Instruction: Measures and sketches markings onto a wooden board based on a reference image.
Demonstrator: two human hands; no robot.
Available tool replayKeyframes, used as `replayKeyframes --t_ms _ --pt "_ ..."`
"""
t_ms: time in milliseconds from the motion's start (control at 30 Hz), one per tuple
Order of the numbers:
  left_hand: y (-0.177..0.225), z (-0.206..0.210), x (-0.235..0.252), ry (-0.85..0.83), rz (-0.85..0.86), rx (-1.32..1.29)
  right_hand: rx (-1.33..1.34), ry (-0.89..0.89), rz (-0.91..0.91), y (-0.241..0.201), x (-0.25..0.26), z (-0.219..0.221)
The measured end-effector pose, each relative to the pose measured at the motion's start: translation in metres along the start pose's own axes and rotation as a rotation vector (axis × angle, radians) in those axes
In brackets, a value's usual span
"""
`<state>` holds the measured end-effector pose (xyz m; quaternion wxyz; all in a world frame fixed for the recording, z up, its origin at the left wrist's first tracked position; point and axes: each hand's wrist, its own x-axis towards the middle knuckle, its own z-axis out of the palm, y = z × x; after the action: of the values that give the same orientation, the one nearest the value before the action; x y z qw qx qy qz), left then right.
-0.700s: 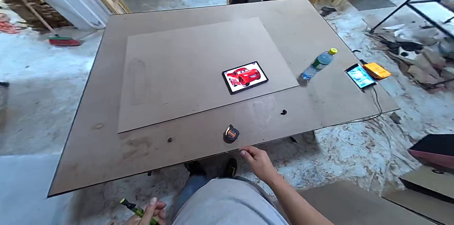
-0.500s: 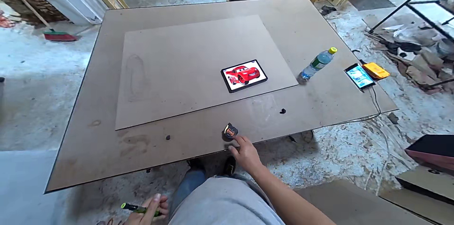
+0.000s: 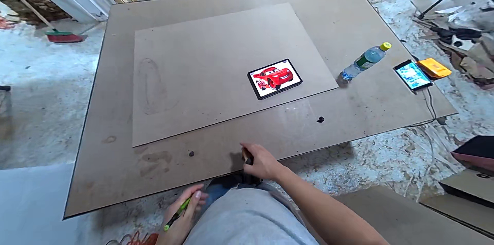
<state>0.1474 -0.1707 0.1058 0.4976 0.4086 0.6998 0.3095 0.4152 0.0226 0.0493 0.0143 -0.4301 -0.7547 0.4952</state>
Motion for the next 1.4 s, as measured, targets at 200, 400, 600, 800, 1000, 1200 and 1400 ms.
replayKeyframes --t_ms 200,400,600,800,1000,1200,1400 --pt "0.037 0.021 0.095 -0.225 0.098 0.159 0.200 -0.011 -0.252 -0.055 -0.001 0.003" --pt "0.057 0.035 0.150 -0.463 0.145 -0.142 0.229 0.109 -0.197 -0.050 0.004 -0.022" --pt "0.084 0.048 0.172 -0.456 0.018 -0.243 0.229 0.136 -0.146 -0.032 0.013 -0.036" --pt "0.112 0.064 0.190 -0.445 -0.193 -0.315 0.183 0.025 -0.241 -0.002 0.030 -0.063" --pt "0.135 0.068 0.244 -0.480 -0.238 -0.120 0.172 -0.052 -0.095 0.026 0.033 -0.084" --pt "0.155 0.101 0.300 -0.369 -0.108 -0.062 0.205 0.138 0.099 0.078 0.048 -0.113" --pt "0.139 0.125 0.364 -0.025 0.072 0.345 0.193 0.465 0.302 0.107 0.089 -0.125"
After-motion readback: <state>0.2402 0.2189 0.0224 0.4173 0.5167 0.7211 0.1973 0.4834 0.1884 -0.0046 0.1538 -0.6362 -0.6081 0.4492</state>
